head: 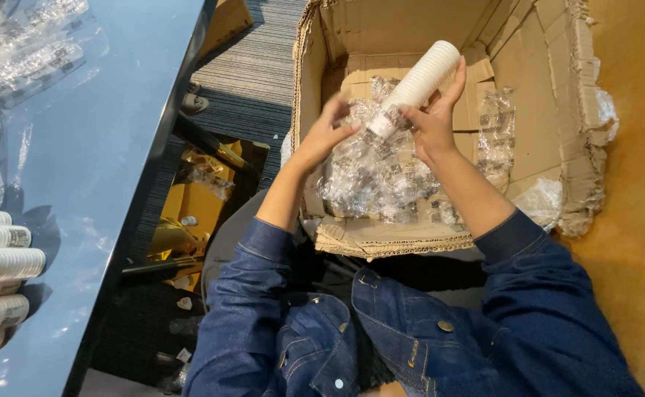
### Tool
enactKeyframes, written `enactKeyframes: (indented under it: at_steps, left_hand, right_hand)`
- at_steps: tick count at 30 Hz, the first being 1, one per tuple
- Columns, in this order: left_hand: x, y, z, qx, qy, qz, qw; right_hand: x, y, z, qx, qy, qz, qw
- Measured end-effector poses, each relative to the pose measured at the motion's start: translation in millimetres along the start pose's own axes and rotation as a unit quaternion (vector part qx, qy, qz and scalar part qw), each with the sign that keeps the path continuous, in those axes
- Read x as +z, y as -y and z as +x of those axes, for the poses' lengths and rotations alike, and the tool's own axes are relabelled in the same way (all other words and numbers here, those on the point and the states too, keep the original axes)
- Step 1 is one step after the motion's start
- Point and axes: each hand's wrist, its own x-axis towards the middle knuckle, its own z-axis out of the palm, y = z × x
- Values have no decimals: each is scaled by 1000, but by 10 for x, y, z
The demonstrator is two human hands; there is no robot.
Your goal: Sorting and stacking small paper cups from a large box onto a table.
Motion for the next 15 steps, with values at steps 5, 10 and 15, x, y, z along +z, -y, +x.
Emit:
enactKeyframes:
  at_steps: [5, 10, 15]
  left_hand:
    - [204, -62, -105, -209, 195, -116, 951]
    - [307, -229, -133, -189, 149, -88, 966]
    - [311, -477, -192, -98, 11, 225, 969]
  right_hand:
    - [36, -71, -118, -59, 102, -130, 984]
    - [-95, -196, -145, -155, 148, -241, 947]
    - [-154, -186, -125, -230, 128, -259, 929]
